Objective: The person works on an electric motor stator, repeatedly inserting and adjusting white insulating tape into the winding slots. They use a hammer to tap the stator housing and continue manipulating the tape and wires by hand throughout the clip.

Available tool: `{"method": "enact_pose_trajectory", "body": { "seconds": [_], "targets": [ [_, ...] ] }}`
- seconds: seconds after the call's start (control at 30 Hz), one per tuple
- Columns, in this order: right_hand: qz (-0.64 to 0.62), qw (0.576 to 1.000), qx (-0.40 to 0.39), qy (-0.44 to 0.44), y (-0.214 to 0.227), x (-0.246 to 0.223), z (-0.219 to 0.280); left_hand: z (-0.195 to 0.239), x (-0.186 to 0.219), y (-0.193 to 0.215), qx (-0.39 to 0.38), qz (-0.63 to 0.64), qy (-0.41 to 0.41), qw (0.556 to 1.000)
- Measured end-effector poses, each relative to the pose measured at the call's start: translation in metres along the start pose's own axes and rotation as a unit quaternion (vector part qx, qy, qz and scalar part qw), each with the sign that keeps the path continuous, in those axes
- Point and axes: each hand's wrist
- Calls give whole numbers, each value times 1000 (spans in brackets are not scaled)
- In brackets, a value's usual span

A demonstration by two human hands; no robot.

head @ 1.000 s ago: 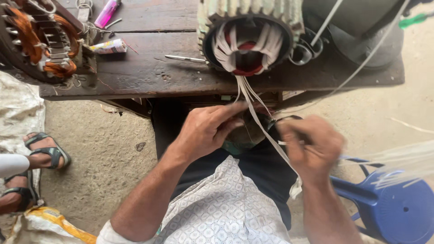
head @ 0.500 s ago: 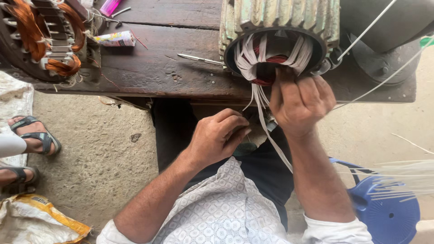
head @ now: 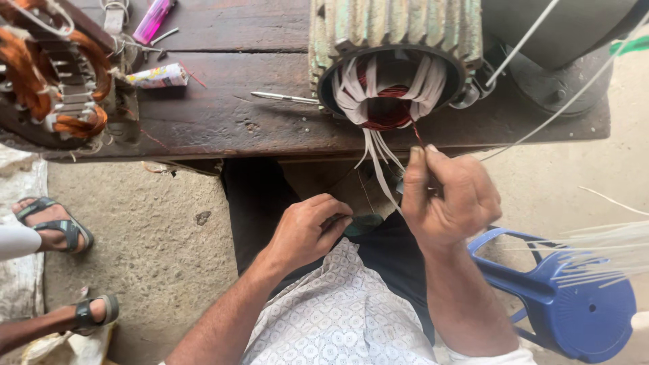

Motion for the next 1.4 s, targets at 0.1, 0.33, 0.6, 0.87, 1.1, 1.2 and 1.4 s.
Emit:
{"method": "enact_pose_trajectory", "body": {
  "seconds": [0.1, 0.33, 0.6, 0.87, 1.1, 1.2, 1.4],
  "targets": [
    [-8, 1000, 2, 7, -9, 6, -6, -2, 3, 3, 14, 13, 5, 1000],
    [-43, 997, -32, -63, -15, 1, -17, -5, 9, 2, 27, 15, 5, 1000],
    [-58, 996, -39, -50, 5, -4, -1, -44, 35, 32, 179, -195, -200, 943],
    [-80, 996, 7, -34, 21, 0, 15, -110, 71, 53, -33, -461, -83, 883],
    [-121, 991, 7, -54, 25, 5, 23, -111, 61, 55, 5, -447, -121, 886],
    [-126, 991, 14, -49, 25, 7, 20, -107, 53, 56, 57, -521, -184, 832],
    [-97, 994, 37, -37, 17, 4, 0, -113, 52, 44, 82, -488, -224, 840]
  ]
}}
Point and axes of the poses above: each hand's wrist, its own z-axis away from the middle knuckle, its own y-axis out of the back of the hand, x = y × z, and after that the axes turned 12 degrees about -z, right-handed
